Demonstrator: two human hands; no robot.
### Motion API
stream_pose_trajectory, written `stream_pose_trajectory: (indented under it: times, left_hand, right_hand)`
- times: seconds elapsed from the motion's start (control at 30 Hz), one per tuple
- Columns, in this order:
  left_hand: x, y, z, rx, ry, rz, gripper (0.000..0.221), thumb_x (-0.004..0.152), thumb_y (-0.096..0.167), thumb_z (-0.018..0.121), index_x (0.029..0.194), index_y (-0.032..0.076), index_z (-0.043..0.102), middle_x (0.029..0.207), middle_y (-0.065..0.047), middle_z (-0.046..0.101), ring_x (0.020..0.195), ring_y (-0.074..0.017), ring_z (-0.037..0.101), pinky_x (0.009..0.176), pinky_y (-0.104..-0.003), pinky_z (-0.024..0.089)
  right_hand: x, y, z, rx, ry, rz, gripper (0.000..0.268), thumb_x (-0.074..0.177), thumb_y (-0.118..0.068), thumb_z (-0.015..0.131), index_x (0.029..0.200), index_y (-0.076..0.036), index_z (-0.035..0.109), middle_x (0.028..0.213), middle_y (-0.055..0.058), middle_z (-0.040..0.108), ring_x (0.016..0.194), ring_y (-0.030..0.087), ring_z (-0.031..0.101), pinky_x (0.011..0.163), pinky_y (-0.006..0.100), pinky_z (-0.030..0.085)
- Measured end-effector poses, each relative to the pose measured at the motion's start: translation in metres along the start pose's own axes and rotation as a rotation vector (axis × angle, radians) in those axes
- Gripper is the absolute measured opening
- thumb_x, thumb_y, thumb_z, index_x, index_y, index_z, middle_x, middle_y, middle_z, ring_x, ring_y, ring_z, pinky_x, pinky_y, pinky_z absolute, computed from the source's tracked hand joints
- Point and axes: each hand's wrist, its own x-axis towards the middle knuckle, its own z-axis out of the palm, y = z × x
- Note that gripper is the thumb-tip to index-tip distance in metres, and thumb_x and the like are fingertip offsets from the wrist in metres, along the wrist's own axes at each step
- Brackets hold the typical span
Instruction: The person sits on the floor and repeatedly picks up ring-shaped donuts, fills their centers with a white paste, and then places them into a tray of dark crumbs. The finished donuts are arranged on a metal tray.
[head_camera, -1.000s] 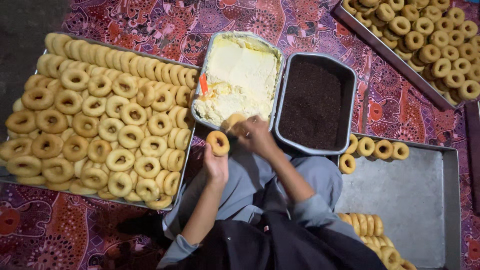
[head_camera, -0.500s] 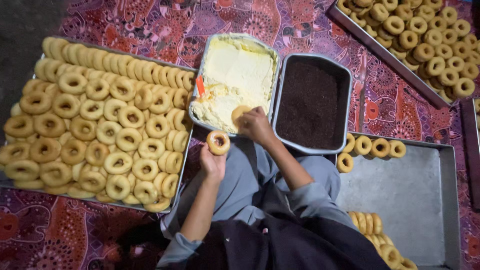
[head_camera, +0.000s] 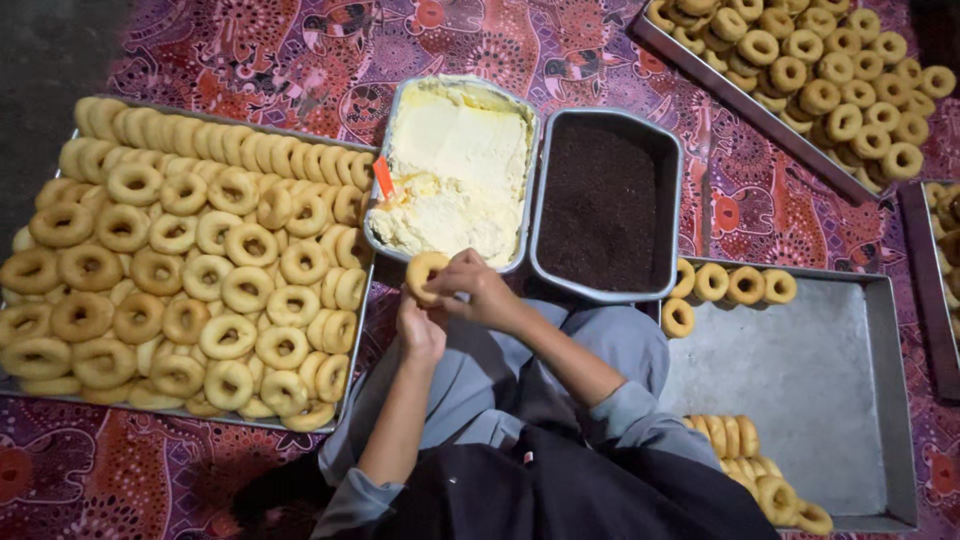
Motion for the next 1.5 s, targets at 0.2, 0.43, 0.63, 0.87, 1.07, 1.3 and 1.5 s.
stream_pose_trajectory:
  times: [0.2,0.43,0.63,0.87,1.07,1.3,1.5]
  left_hand:
    - [-0.005,0.0,0.013,0.043,-0.078,0.085,0.059,0.109,0.043,0.045,0.145,-0.004,0.048,0.147,-0.016,0.053,0.138,-0.0283,0.052,0.12,-0.045,0.039]
    - [-0.007,-0.02,0.051,0.052,-0.124,0.033,0.058,0.109,0.038,0.047,0.151,0.0,0.042,0.153,-0.015,0.048,0.142,-0.0281,0.047,0.121,-0.046,0.036]
    - [0.01,-0.08,0.095,0.224,-0.147,-0.224,0.053,0.106,0.036,0.046,0.15,0.006,0.042,0.15,-0.01,0.05,0.141,-0.0244,0.047,0.119,-0.045,0.038]
    - [0.071,-0.141,0.162,1.633,-0.47,0.45,0.032,0.106,0.023,0.054,0.12,-0.005,0.062,0.138,-0.022,0.059,0.13,-0.0365,0.057,0.113,-0.042,0.045]
    - [0.086,-0.165,0.173,1.788,-0.582,0.522,0.024,0.102,0.017,0.054,0.113,-0.002,0.064,0.131,-0.021,0.064,0.124,-0.038,0.061,0.107,-0.043,0.05]
    - [0.077,-0.201,0.138,0.292,-0.106,-0.477,0.035,0.107,0.016,0.04,0.136,0.004,0.054,0.129,-0.014,0.063,0.118,-0.0265,0.063,0.102,-0.043,0.052]
    - [0.073,-0.209,0.159,0.291,-0.193,-0.569,0.036,0.105,0.016,0.043,0.136,0.003,0.056,0.132,-0.018,0.062,0.12,-0.0311,0.064,0.102,-0.053,0.055]
  right_hand:
    - [0.001,0.004,-0.013,-0.389,0.159,0.199,0.019,0.076,-0.012,0.084,0.095,-0.01,0.081,0.092,0.008,0.076,0.092,0.032,0.059,0.085,0.039,0.049]
    - [-0.049,-0.018,-0.026,-0.065,0.221,0.082,0.031,0.076,-0.005,0.079,0.107,-0.009,0.079,0.096,0.007,0.075,0.094,0.025,0.062,0.089,0.038,0.051]
    - [-0.102,0.028,-0.077,-0.218,0.425,0.253,0.03,0.076,-0.008,0.081,0.106,-0.008,0.077,0.095,0.009,0.075,0.09,0.026,0.065,0.082,0.037,0.055]
    - [-0.17,0.119,-0.116,-0.263,0.571,0.701,0.022,0.081,-0.013,0.075,0.102,-0.006,0.075,0.091,0.009,0.074,0.083,0.021,0.072,0.077,0.034,0.058]
    - [-0.183,0.111,-0.131,1.224,1.096,0.9,0.025,0.081,-0.014,0.064,0.104,-0.011,0.073,0.096,0.005,0.072,0.084,0.018,0.07,0.073,0.039,0.059]
    - [-0.149,0.06,-0.137,-0.457,0.682,0.292,0.028,0.085,-0.007,0.074,0.111,-0.017,0.074,0.111,0.001,0.074,0.11,0.022,0.065,0.095,0.034,0.057]
    - [-0.147,0.062,-0.148,0.759,1.074,0.895,0.056,0.082,-0.016,0.076,0.132,-0.031,0.054,0.109,-0.002,0.065,0.102,0.017,0.065,0.082,0.038,0.059]
